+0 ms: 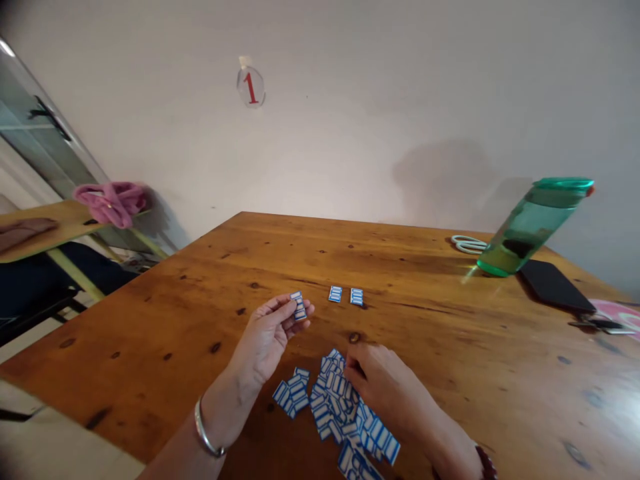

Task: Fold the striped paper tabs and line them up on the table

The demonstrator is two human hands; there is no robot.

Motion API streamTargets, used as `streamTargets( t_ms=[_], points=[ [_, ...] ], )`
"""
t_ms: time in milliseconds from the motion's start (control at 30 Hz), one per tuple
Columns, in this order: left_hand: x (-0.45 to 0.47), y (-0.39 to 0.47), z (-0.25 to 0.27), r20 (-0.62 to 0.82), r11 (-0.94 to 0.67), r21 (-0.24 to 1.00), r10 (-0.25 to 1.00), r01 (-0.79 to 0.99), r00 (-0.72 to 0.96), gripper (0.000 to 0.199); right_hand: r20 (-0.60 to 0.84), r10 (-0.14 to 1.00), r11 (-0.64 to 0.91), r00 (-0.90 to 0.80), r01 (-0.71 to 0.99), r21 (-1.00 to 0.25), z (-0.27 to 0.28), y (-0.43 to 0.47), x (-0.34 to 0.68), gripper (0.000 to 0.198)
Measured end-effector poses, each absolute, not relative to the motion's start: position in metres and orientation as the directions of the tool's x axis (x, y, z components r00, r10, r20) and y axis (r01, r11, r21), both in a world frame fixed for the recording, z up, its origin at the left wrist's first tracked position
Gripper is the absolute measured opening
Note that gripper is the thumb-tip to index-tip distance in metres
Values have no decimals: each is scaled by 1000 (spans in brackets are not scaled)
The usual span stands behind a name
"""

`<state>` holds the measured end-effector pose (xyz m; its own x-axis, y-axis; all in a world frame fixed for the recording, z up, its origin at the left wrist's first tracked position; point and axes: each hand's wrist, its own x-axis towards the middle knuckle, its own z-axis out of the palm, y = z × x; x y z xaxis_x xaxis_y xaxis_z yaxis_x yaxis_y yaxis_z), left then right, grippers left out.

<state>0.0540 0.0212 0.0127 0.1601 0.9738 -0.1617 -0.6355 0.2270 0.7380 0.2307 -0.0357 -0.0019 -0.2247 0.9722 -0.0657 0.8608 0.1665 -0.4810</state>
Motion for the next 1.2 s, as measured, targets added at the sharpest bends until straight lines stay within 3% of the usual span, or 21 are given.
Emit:
streamTargets(
  t_ms=[300, 467, 700, 867, 1000, 1100, 1200],
  points=[
    [54, 19, 17, -184, 246, 718, 969, -652, 163, 15, -76, 953, 201, -292, 802, -562, -1, -35, 221, 23],
    [53, 19, 16, -164, 232, 718, 973, -657, 165, 13, -73, 961, 171, -267, 780, -602, -1, -35, 219, 13],
    [54, 17, 17, -168, 237, 737, 971, -632, 168, 10, -88, 937, 258, -338, 840, -477, -2, -45, 209, 12],
    [55, 18, 15, -181, 252, 736, 968, -629, 176, 13, -77, 936, 253, -343, 808, -532, -1, -43, 207, 11],
    [56, 17, 14, -176, 255, 743, 967, -619, 186, 16, -58, 958, 146, -279, 655, -742, -2, -35, 210, 13],
    [59, 15, 13, -178, 262, 769, 964, -583, 197, 17, -78, 975, 12, -206, 402, -916, -2, -30, 214, 22],
    [63, 12, 10, -181, 267, 796, 961, -543, 208, 19, -124, 987, -109, -106, 143, -984, -1, -28, 215, 22]
  ],
)
